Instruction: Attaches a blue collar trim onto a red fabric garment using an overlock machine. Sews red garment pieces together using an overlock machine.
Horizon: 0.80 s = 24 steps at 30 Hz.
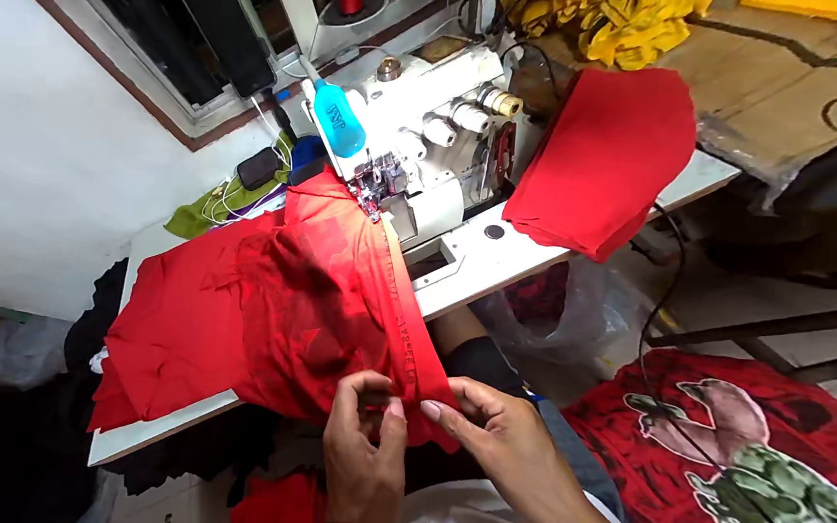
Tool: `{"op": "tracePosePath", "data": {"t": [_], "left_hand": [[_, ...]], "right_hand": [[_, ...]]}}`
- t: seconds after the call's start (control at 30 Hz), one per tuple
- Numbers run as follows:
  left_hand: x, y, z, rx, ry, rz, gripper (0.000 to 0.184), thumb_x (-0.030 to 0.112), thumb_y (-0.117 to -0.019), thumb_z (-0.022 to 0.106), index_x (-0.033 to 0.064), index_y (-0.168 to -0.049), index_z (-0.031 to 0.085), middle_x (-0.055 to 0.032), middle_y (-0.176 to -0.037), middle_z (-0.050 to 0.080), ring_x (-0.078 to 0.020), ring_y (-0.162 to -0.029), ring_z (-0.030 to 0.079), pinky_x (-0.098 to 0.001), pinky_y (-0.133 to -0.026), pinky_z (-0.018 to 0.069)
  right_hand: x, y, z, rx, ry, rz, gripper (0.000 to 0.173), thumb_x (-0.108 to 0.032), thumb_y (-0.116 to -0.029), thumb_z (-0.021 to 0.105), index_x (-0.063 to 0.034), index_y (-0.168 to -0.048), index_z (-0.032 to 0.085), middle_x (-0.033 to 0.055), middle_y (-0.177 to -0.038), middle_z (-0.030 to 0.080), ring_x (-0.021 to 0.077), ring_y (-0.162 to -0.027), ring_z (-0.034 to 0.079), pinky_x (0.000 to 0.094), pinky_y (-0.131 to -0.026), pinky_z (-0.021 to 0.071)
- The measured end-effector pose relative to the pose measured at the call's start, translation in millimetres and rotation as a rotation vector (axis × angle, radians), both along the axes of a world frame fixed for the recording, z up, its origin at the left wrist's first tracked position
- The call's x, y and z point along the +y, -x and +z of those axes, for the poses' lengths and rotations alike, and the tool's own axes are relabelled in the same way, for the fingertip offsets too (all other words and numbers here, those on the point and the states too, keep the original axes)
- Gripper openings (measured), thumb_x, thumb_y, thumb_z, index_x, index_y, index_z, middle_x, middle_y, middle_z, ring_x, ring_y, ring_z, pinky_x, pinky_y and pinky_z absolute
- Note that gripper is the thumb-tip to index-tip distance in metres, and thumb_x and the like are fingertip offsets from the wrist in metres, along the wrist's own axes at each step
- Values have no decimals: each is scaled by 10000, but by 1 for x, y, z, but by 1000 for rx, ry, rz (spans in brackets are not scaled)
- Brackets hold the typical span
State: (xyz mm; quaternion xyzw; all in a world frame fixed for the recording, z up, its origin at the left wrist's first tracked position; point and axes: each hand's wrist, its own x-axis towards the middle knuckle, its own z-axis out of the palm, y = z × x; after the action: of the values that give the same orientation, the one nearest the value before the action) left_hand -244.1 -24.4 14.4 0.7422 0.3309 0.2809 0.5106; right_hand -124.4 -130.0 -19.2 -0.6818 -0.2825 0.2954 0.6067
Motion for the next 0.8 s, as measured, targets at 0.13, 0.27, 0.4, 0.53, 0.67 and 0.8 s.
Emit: {"op": "tracePosePath", "data": {"t": [0.13,0.27,0.4,0.53,0.67,0.8], "left_hand": [[15,-23,-5,167,132,40,345,289,-944,672,38,-1179,674,-23,-977,712,-89,-694,675,-252,-562,576],[31,-20,-11,285,-74,140,161,75,-842,604,81,-918,745,7,-880,723,-66,-777,691,-277,-677,581],[17,4,28,192,-582,91,144,68,-792,578,53,-854,708,-57,-963,726,-136,-1010,678,-291,-888,554],[-8,9,20,224,-496,-44,149,4,-728,643,3,-858,716,-92,-914,727,-187,-939,699,-341,-839,577],[-16,11,6,142,-461,-67,157,8,-737,651,-1,-882,710,-86,-952,729,-155,-983,691,-287,-896,566],[-9,5,-13,5,-505,-102,127,108,-877,681,24,-961,725,-85,-999,721,-141,-1029,683,-269,-924,571]], "right_hand": [[6,3,0,-29,-24,3,140,-223,-921,734,-123,-1014,770,-76,-836,758,-17,-715,697,171,-649,593],[2,1,-1,-88,-6,-7,147,-244,-919,739,-132,-1008,772,-82,-838,760,-28,-715,695,164,-649,590],[-3,1,7,-116,34,-28,166,-257,-931,718,-123,-1018,761,-76,-850,752,-33,-740,691,161,-670,585],[0,0,15,49,45,37,175,-205,-962,698,-65,-1066,716,-39,-861,753,-3,-739,694,180,-678,579],[-4,5,9,107,16,21,159,-178,-940,715,-102,-1080,722,-64,-888,774,17,-770,730,196,-698,618],[-5,5,6,81,-25,3,181,-75,-895,674,-92,-1056,756,-56,-888,769,3,-763,714,181,-697,604]]}}
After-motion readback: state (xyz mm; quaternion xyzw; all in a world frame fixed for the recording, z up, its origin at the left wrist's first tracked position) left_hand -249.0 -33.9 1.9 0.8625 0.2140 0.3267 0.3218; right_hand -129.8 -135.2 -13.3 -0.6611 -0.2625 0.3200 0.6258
